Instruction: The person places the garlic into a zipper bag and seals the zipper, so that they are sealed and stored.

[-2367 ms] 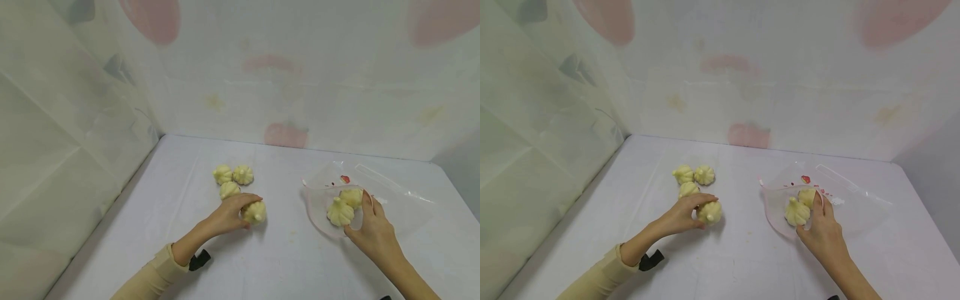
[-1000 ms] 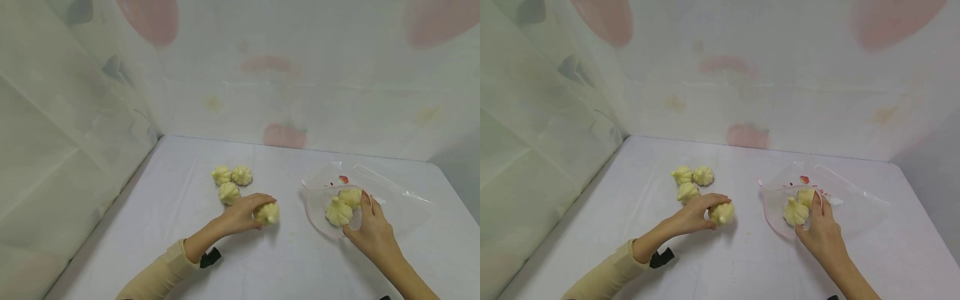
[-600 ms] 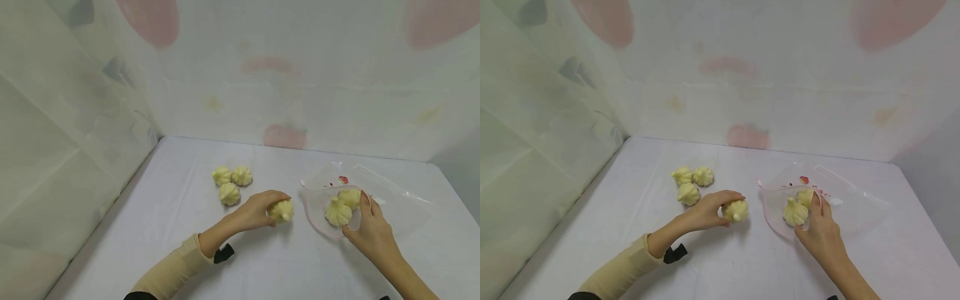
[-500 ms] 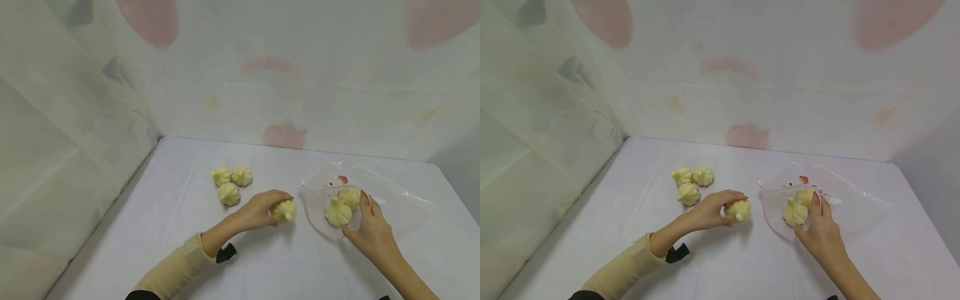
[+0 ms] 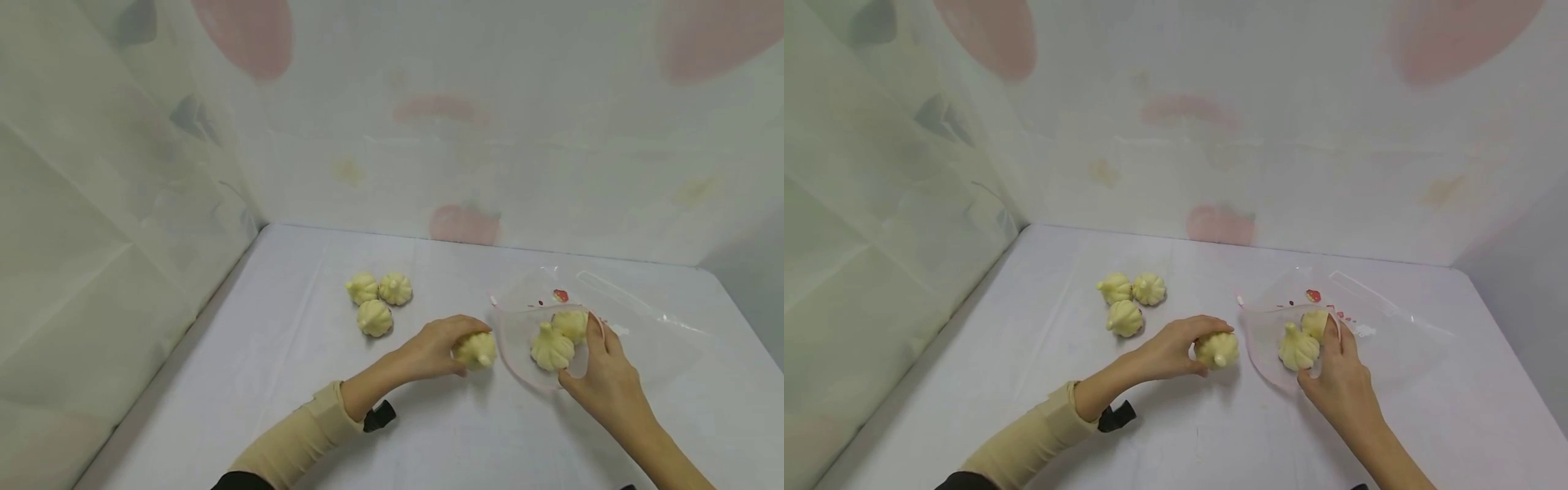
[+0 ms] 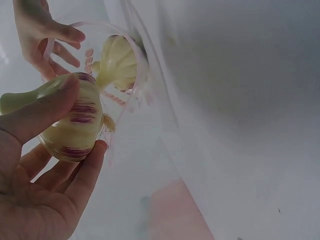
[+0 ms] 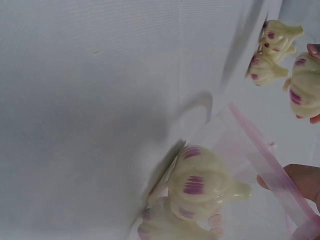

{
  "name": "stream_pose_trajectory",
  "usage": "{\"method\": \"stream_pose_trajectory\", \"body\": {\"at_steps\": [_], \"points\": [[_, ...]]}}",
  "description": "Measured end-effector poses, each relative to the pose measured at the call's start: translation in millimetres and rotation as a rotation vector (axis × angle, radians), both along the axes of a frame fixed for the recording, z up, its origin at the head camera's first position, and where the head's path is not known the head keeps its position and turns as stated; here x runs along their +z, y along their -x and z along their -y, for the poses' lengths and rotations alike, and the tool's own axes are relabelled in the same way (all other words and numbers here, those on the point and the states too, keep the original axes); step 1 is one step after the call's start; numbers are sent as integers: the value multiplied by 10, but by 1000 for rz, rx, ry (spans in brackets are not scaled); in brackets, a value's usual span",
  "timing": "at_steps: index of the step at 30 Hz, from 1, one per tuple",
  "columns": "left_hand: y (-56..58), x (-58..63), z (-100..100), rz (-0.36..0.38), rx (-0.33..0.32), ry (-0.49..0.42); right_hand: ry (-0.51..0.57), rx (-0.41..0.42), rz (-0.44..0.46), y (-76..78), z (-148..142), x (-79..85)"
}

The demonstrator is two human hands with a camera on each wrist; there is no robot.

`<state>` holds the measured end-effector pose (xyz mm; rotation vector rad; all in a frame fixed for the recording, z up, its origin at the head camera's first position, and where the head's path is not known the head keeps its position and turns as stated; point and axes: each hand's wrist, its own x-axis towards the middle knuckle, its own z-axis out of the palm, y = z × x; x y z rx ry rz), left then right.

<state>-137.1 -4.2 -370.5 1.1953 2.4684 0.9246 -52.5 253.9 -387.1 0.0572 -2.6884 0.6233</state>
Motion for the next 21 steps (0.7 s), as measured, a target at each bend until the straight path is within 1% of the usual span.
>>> {"method": "stream_pose_trajectory", "body": {"at_steps": [8, 16, 21], "points": [[-8, -21, -62, -16, -21, 11, -7, 0, 10, -1, 9, 0], [-3, -51, -134, -25, -36, 23, -8, 8, -11, 0, 12, 0], [3, -87, -188, -31, -28, 42, -7, 0, 2, 3, 20, 11]]}}
